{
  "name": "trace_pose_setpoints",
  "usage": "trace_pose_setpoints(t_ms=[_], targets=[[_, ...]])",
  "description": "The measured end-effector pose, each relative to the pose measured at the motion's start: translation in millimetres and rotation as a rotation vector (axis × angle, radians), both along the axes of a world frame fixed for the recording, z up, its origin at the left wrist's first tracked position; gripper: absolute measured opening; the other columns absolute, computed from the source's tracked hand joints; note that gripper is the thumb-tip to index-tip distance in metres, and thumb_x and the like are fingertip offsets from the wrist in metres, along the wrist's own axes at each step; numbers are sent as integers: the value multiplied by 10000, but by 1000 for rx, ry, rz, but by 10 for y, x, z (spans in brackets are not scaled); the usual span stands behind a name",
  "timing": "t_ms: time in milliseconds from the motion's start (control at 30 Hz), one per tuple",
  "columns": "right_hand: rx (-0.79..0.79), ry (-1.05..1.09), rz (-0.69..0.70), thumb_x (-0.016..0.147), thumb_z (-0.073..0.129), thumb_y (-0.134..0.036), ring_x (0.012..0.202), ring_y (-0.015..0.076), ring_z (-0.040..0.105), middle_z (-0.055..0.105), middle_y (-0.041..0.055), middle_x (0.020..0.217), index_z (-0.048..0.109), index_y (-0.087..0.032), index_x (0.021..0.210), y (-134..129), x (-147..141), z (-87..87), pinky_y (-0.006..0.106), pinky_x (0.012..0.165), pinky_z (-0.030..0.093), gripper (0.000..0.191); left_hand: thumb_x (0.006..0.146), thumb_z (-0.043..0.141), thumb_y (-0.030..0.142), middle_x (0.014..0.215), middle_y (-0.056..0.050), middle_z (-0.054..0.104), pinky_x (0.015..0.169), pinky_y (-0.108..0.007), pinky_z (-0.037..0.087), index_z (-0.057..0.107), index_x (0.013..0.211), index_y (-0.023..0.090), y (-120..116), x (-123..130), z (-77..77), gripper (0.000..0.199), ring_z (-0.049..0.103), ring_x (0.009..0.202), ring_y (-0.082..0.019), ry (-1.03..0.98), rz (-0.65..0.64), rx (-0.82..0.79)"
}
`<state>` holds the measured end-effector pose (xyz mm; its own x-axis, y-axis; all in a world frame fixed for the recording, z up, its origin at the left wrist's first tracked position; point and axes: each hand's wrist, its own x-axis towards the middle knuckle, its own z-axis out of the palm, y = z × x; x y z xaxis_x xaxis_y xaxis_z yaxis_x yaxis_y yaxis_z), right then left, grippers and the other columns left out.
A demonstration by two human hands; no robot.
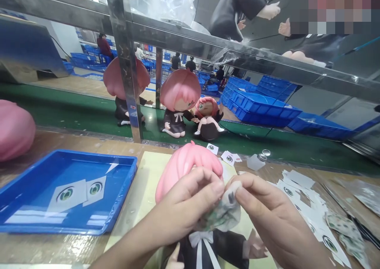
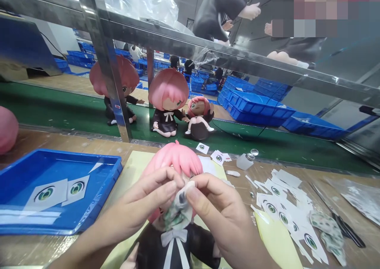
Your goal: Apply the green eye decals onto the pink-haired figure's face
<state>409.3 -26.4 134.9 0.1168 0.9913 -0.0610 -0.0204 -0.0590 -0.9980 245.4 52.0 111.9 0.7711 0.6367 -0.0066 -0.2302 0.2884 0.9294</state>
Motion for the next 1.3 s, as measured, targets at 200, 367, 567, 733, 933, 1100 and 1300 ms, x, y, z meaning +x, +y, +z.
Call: trace_pose_setpoints(t_ms=[200,367,567,733,933,1100,1300], targets=[[67,-225,-127,841,776,-569,763,155,626,666,8,831,751,-277,889,-57,33,35,215,650,566,297,835,741,645,729,35,485,501,-194,288,581,913,172,54,-12,-2,505,404,582,-74,68,-130,-9],[105,-225,-50,898,721,-543,756,170,642,660,17,825,759,-285,885,-59,39,62,235,630,583,262,807,810,540,758,13,521,476,-189,299,508,794,181,98,-25,-10,469,429,571,-68,-18,-146,12],[187,-310,4,945,679,-502,754,146,629,664,4,837,757,-293,943,-22,144,19,218,727,573,223,743,854,596,815,-1,543,555,-192,327,603,931,154,110,-35,12,542,468,688,-88,-15,-187,-31],[225,-304,-20,984,619,-498,758,142,578,606,8,837,701,-259,878,-22,215,-24,206,681,522,273,833,761,606,673,23,534,455,-198,220,550,786,163,135,-21,2,493,379,517,-50,85,-159,0],[217,-61,-263,944,673,-536,786,151,563,599,10,864,650,-273,974,0,171,-108,206,678,528,265,756,868,507,815,-21,645,537,-182,399,587,870,154,141,-77,-84,465,583,667,-99,112,-106,-55],[242,-190,-431,932,669,-600,701,124,528,586,-3,822,626,-260,1012,34,146,-180,176,581,461,351,751,852,581,784,13,613,528,-141,417,580,865,157,87,-73,-151,517,597,665,-86,181,-43,-102],[129,-232,-518,911,646,-652,637,145,544,624,20,855,618,-270,1039,46,81,-205,209,480,437,404,833,774,591,730,39,618,458,-171,448,557,969,207,1,93,-229,462,615,532,-104,-29,190,-228]])
